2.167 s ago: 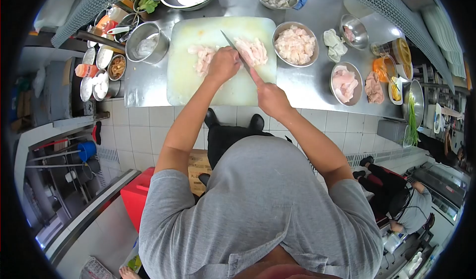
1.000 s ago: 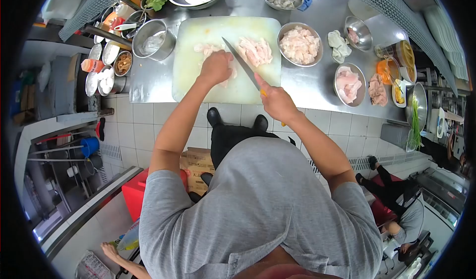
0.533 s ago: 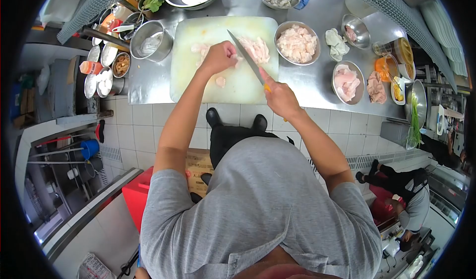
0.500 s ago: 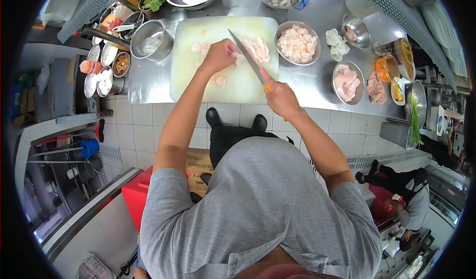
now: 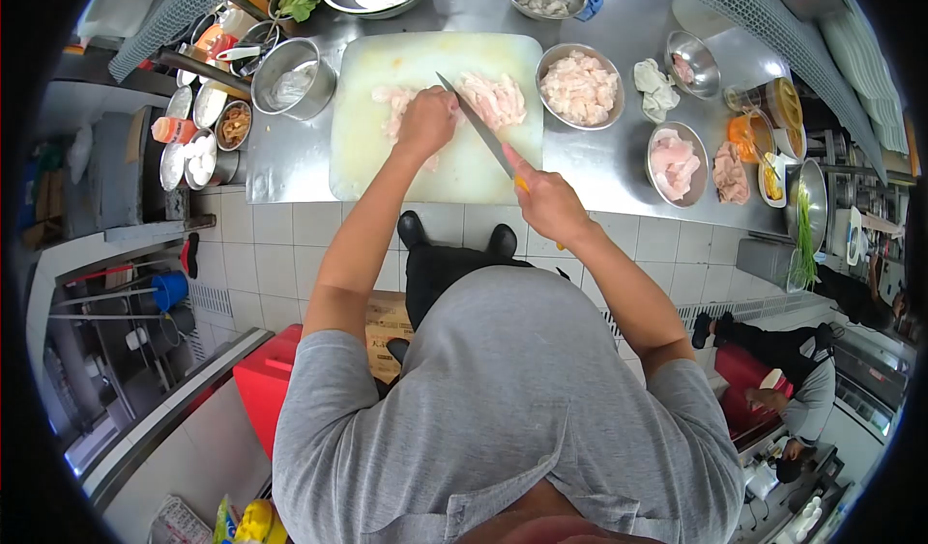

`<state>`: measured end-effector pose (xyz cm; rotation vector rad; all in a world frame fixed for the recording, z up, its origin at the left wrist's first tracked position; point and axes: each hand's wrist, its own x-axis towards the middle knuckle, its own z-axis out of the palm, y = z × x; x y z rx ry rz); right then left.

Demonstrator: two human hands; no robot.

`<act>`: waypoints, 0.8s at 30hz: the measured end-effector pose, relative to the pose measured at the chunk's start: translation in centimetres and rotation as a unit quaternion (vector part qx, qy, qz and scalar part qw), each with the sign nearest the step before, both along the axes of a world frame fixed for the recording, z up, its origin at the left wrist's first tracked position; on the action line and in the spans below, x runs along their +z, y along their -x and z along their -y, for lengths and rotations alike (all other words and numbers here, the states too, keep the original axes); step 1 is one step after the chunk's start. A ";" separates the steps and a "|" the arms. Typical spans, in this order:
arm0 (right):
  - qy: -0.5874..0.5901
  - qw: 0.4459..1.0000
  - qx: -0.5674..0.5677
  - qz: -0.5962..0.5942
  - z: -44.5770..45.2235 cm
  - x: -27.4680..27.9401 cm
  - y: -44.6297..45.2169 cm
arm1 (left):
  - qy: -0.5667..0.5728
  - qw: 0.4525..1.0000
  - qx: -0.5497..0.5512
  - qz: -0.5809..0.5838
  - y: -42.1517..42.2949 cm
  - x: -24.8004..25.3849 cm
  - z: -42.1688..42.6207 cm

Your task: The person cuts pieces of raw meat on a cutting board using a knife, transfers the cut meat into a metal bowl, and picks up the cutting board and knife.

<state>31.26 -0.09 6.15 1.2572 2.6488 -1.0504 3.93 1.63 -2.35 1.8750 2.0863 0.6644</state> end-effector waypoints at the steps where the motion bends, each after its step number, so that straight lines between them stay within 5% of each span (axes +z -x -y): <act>1: -0.007 1.000 0.004 -0.002 0.0 -0.2 0.1 | -0.001 1.000 0.000 -0.003 0.0 0.0 0.0; 12: -0.022 0.998 -0.007 -0.058 -3.4 -3.9 4.5 | 0.050 0.998 -0.014 0.021 0.8 0.8 -0.1; 15: -0.002 0.998 -0.037 -0.047 -2.2 -0.3 3.3 | -0.002 0.995 0.095 0.028 6.4 2.0 -0.2; 24: 0.004 1.000 0.003 -0.024 1.2 -2.1 0.0 | 0.122 0.981 0.086 -0.123 14.5 -0.9 -0.4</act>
